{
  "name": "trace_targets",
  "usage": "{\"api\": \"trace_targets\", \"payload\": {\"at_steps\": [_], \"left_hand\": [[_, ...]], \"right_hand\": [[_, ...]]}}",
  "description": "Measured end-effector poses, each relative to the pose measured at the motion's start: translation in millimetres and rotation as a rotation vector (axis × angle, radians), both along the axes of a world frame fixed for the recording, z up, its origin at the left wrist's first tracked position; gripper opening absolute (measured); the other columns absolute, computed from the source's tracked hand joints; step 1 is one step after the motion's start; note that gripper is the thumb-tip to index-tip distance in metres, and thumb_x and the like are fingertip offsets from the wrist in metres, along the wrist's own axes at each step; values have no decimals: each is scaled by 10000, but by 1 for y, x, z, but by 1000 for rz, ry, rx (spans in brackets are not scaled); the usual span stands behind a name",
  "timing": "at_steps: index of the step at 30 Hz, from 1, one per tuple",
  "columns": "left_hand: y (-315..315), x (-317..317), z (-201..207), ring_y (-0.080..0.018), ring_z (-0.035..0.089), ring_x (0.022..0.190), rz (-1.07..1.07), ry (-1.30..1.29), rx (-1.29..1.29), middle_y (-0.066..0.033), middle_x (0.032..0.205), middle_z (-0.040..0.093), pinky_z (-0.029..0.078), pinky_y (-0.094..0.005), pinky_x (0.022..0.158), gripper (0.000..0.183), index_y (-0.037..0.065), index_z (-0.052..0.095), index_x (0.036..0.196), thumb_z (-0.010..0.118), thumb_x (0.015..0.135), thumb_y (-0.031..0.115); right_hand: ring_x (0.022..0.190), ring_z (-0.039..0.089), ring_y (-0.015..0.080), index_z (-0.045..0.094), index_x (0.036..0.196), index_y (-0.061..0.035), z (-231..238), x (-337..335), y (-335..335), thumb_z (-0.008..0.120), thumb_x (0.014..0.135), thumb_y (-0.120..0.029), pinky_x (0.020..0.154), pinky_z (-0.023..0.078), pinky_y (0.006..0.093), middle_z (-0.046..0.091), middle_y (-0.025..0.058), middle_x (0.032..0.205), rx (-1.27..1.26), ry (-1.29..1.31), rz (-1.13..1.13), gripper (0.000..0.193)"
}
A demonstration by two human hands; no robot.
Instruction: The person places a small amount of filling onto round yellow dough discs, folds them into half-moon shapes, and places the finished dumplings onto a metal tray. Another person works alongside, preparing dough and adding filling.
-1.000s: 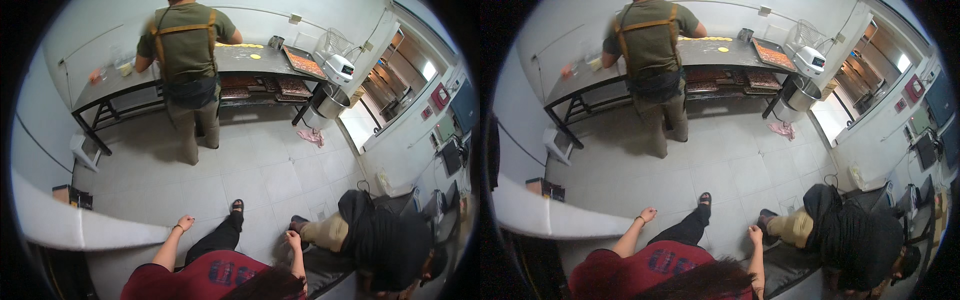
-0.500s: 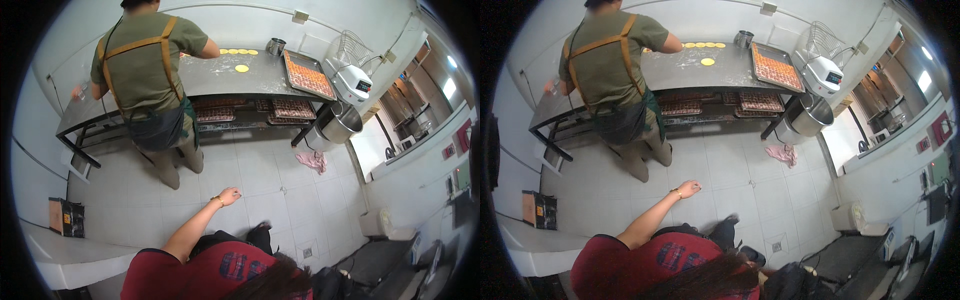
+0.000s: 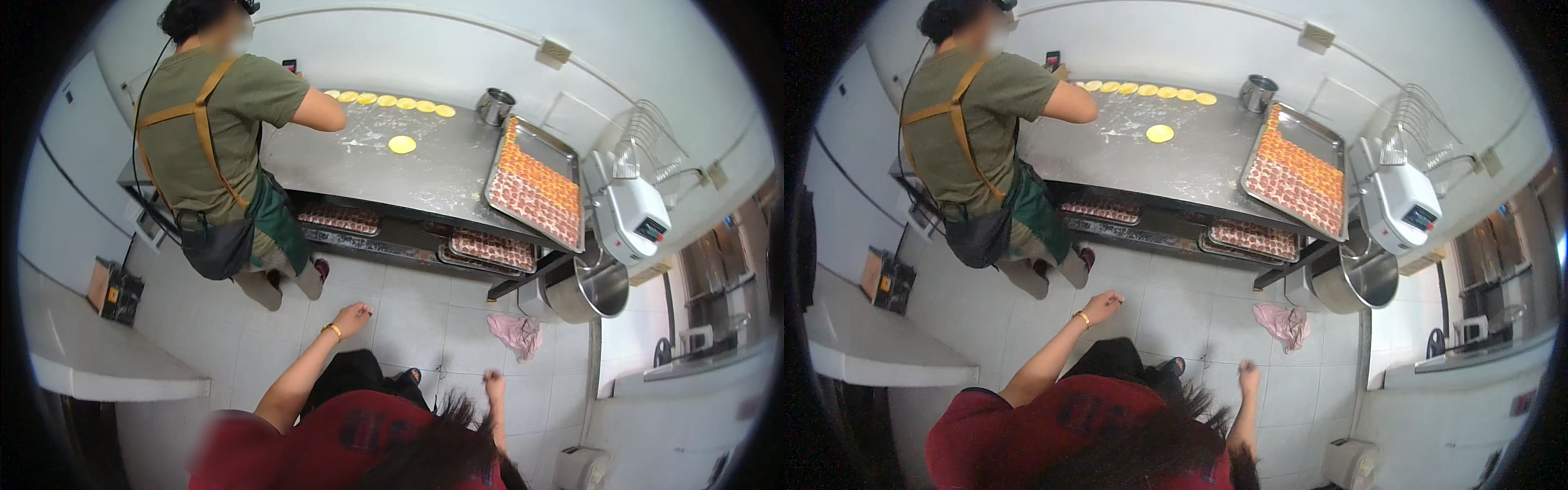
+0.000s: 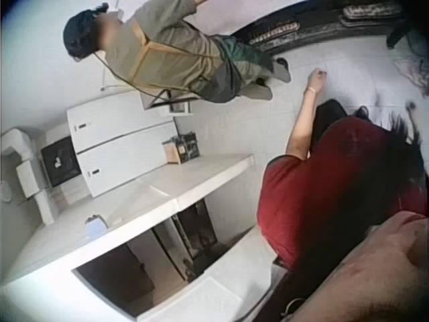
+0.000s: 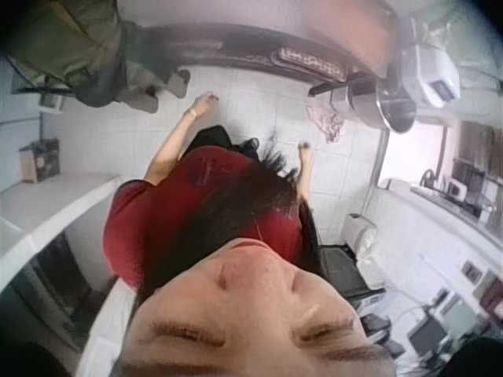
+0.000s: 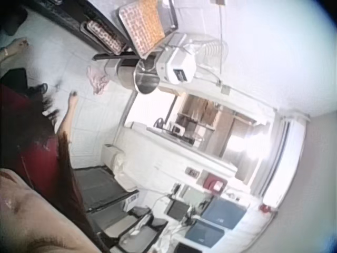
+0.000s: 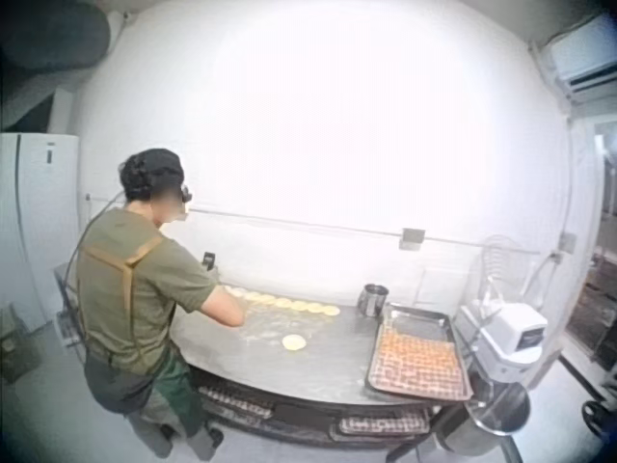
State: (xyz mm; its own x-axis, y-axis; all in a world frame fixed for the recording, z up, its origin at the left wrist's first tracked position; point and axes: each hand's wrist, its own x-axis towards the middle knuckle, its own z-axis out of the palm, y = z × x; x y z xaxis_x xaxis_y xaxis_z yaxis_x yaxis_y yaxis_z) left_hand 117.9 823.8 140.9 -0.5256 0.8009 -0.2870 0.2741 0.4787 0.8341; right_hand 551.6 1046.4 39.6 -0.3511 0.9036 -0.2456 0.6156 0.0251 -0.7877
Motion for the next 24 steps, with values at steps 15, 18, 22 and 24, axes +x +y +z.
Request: {"api": "trace_targets", "payload": {"at_steps": [15,18,22,24], "left_hand": [[164,-104,48,-133,633,813,219,-165,235,-86,921,667,491,-271,753,174,1,585,1011,535,863,78],[205,-168,64,-146,640,791,268,-86,283,-96,897,668,493,-280,733,167,-2,591,989,541,860,91],[245,-274,77,-197,650,761,473,-2,296,-120,832,663,498,-304,707,146,4,609,930,543,858,112],[263,-331,74,-232,647,751,574,106,243,-139,807,656,499,-325,698,151,10,620,902,530,862,124]], "right_hand": [[743,603,192,638,974,-26,159,-366,193,543,822,-7,709,467,290,632,113,838,160,255,420,180],[897,577,301,606,1003,-18,169,-437,225,519,808,16,827,448,354,597,149,991,315,254,395,216],[1116,450,376,517,1152,-13,165,-527,255,503,809,16,933,379,425,445,217,1240,598,91,447,345],[1123,444,383,509,1160,-4,156,-552,255,495,813,14,948,370,431,445,226,1237,684,38,435,347]]}}
